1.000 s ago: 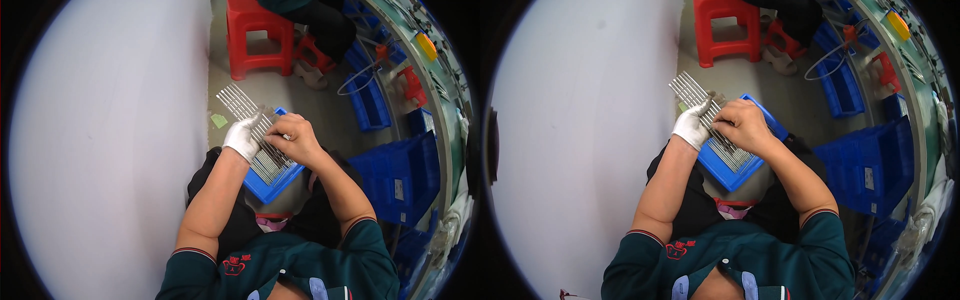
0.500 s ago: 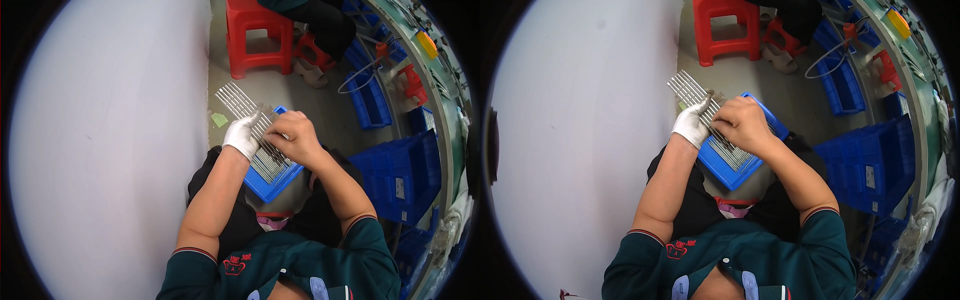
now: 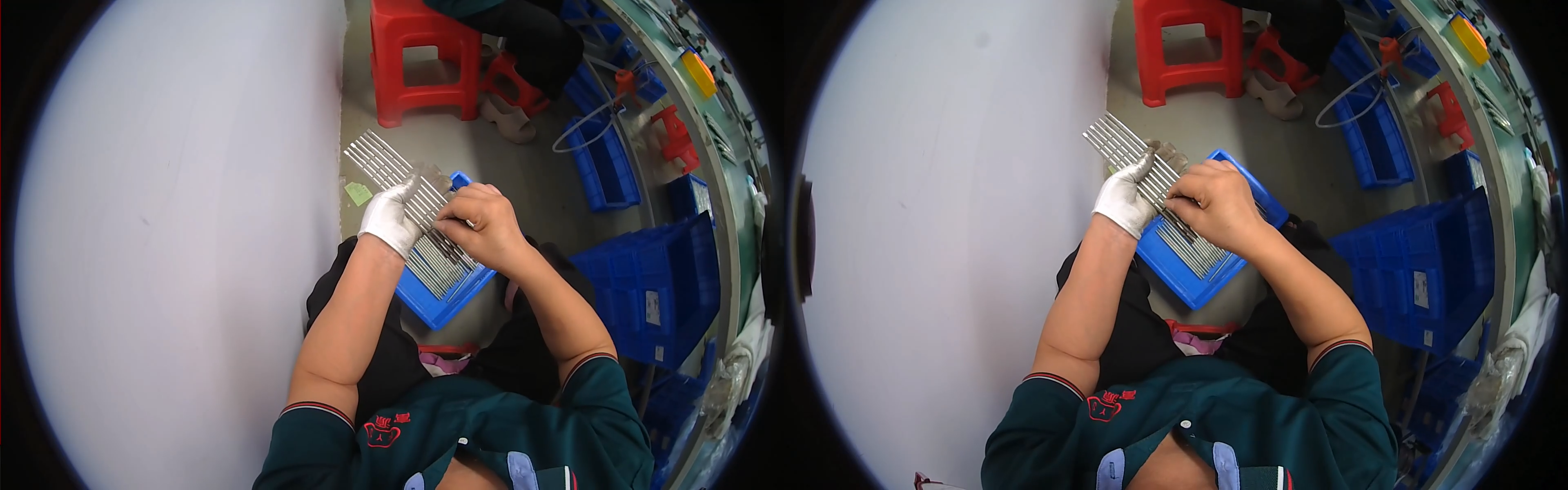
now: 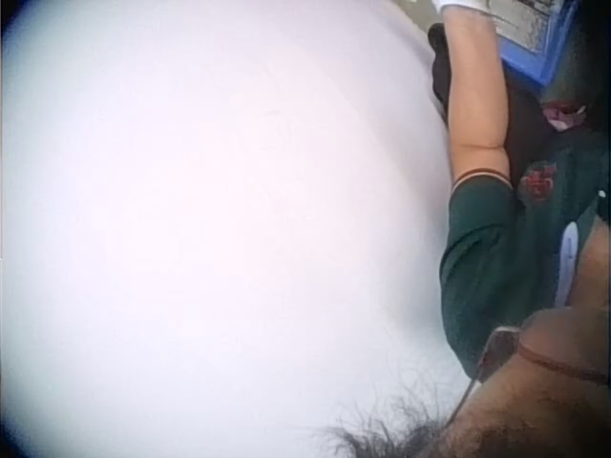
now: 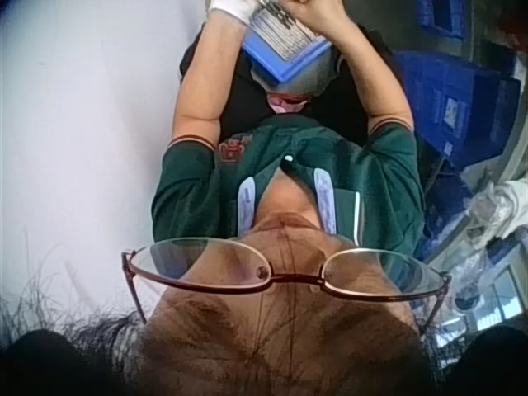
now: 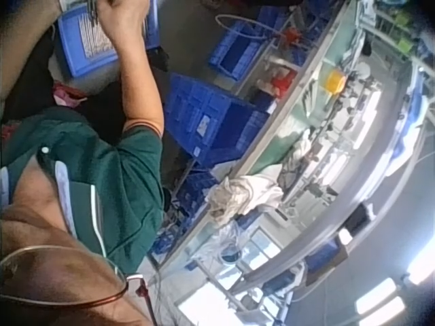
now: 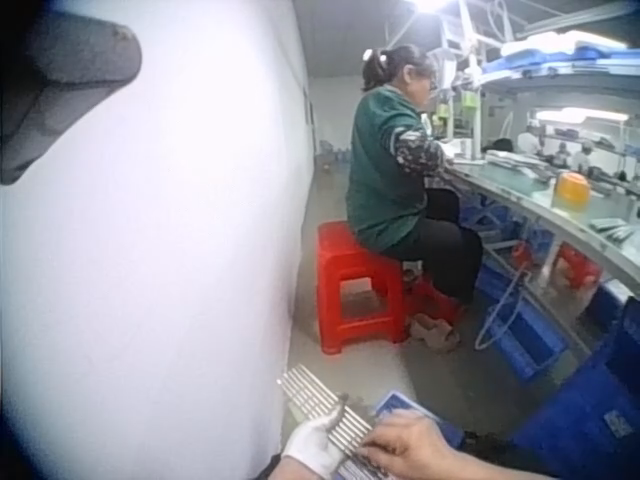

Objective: Picking up, inspecting, and aligning thin metal rods from a blue storage bin in a factory setting.

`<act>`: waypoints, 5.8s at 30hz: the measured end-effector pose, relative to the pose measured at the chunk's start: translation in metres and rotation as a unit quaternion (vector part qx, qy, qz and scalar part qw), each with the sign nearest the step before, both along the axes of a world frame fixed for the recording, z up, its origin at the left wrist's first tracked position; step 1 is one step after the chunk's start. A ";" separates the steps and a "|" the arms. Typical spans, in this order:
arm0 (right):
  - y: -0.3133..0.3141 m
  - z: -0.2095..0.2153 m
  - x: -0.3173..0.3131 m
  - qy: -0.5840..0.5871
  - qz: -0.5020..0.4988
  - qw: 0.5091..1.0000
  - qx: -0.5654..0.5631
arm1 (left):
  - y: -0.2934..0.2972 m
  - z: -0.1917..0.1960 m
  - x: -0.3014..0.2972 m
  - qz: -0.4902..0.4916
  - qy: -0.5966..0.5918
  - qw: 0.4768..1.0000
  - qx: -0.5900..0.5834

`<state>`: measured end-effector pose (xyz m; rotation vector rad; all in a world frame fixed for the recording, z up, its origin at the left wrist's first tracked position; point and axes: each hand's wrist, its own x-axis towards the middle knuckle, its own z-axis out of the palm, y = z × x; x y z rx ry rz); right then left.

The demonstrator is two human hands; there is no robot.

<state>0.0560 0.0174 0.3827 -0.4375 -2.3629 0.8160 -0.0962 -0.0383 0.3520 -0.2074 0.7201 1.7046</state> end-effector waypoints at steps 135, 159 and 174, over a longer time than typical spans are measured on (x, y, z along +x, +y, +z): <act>0.008 0.009 0.002 -0.013 -0.034 0.988 0.149 | 0.000 -0.009 0.001 0.001 0.055 0.996 -0.070; 0.010 0.002 0.003 -0.049 -0.026 0.982 0.180 | 0.002 -0.026 -0.007 -0.008 0.005 0.999 -0.034; 0.014 0.007 0.011 -0.011 -0.043 0.995 0.093 | -0.001 -0.013 -0.015 0.027 0.006 0.998 -0.060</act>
